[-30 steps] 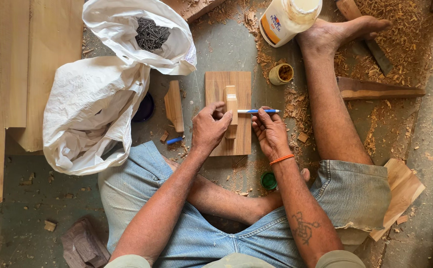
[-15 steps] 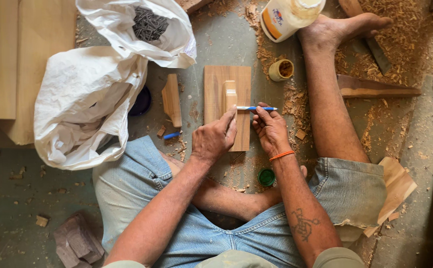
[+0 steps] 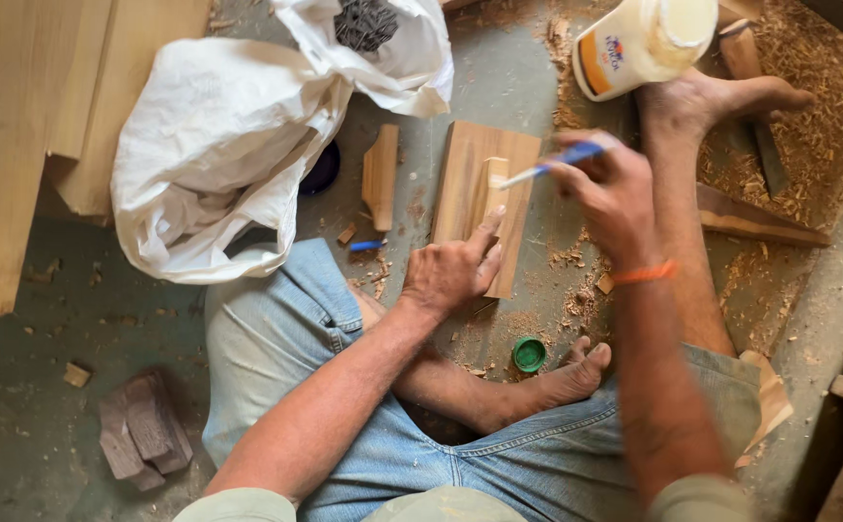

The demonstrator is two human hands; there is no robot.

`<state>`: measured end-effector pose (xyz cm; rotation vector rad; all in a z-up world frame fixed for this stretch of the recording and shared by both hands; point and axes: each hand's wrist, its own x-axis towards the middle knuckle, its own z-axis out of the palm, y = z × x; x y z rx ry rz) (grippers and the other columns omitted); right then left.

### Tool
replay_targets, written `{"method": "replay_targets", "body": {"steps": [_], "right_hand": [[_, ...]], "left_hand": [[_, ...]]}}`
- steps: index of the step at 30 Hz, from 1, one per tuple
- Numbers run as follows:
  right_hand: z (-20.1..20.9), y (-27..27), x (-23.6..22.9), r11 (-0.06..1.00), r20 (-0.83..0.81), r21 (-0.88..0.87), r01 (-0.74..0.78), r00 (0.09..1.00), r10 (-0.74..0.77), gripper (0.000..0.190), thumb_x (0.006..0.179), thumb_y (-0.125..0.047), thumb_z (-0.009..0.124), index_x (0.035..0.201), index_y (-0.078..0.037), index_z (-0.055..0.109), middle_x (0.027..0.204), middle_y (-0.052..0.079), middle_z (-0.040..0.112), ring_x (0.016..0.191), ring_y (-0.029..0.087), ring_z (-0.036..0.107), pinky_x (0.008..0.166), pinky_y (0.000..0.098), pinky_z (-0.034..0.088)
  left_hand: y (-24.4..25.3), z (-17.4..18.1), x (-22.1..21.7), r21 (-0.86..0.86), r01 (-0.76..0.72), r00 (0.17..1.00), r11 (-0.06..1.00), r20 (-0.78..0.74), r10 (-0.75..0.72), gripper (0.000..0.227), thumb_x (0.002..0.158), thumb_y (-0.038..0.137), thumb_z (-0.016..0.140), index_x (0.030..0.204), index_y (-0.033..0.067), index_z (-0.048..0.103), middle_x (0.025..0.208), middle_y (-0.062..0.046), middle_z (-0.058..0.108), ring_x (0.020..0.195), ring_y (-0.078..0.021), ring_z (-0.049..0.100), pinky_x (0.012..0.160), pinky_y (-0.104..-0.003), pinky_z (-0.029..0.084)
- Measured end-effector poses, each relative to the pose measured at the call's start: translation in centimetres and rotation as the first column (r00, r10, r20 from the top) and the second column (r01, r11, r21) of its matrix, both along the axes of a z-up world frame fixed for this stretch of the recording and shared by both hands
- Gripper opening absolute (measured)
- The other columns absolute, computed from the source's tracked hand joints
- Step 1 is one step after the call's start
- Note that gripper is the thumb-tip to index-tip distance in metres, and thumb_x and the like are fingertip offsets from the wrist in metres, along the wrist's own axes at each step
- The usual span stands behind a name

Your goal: The person sits on the floor and assembles small wooden pieces. They apply glue to a small block, place it on a larger board, and use a hammer to drive nails into the wood to secure the pieces together.

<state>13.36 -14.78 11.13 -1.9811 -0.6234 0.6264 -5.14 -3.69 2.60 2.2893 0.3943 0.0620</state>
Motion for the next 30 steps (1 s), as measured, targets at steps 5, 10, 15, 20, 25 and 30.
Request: {"method": "replay_targets", "body": {"steps": [5,10,15,20,25,30], "right_hand": [[0.4,14.1,0.2,0.319,-0.067,-0.639,-0.700,0.463,0.884,0.024,0.089,-0.015,0.076,0.113,-0.014,0.075,0.090,0.009,0.078,0.079,0.025,0.074,0.071,0.0407,0.060],[-6.7,20.6,-3.5,-0.281,-0.371,-0.764,-0.581,0.039,0.928,0.021,0.081,-0.014,0.081,0.102,-0.011,0.076,0.092,0.010,0.076,0.087,0.027,0.074,0.072,0.0424,0.062],[-8.8,20.4,-3.7,-0.347,-0.401,-0.766,-0.541,-0.020,0.916,0.019,0.081,-0.011,0.081,0.099,-0.011,0.077,0.094,0.008,0.076,0.088,0.025,0.074,0.075,0.0393,0.061],[-8.0,19.9,-3.8,-0.292,-0.367,-0.791,-0.538,0.036,0.929,0.015,0.088,-0.010,0.075,0.102,-0.013,0.077,0.097,0.008,0.076,0.091,0.023,0.073,0.076,0.0390,0.063],[-7.8,19.6,-3.9,-0.280,-0.364,-0.808,-0.519,0.065,0.929,0.013,0.091,-0.011,0.073,0.102,-0.013,0.077,0.098,0.008,0.075,0.092,0.023,0.073,0.075,0.0394,0.064],[-7.1,19.7,-4.4,-0.257,-0.363,-0.817,-0.517,0.113,0.925,0.013,0.095,-0.014,0.070,0.106,-0.012,0.077,0.099,0.009,0.077,0.091,0.023,0.076,0.075,0.0379,0.065]], "left_hand": [[0.1,0.3,-0.3,-0.013,-0.018,0.998,1.000,0.058,0.019,0.059,0.094,0.038,0.065,0.148,0.0184,0.056,0.053,-0.008,0.065,0.042,-0.0226,0.066,0.045,-0.044,0.058],[0.0,-0.2,-0.4,0.009,-0.074,0.994,0.997,0.087,0.073,0.054,0.093,0.037,0.068,0.144,0.0210,0.060,0.056,-0.008,0.066,0.046,-0.0262,0.067,0.047,-0.046,0.057],[-0.1,-0.7,-0.3,-0.049,-0.074,0.992,0.996,0.100,0.079,0.053,0.095,0.035,0.066,0.145,0.0191,0.059,0.055,-0.006,0.063,0.047,-0.0243,0.067,0.045,-0.044,0.057],[0.2,-0.6,-0.4,-0.083,-0.060,0.994,0.995,0.087,0.067,0.052,0.098,0.032,0.064,0.147,0.0174,0.057,0.053,-0.005,0.062,0.045,-0.0211,0.066,0.045,-0.040,0.057],[0.1,-0.6,-0.4,-0.056,-0.066,0.992,0.996,0.108,0.071,0.050,0.097,0.031,0.064,0.145,0.0155,0.059,0.054,-0.004,0.062,0.045,-0.0203,0.066,0.046,-0.039,0.057],[-0.2,-0.9,-0.5,-0.046,-0.072,0.991,0.996,0.109,0.076,0.046,0.099,0.033,0.064,0.143,0.0172,0.060,0.057,-0.004,0.063,0.049,-0.0201,0.066,0.049,-0.039,0.058]]}}
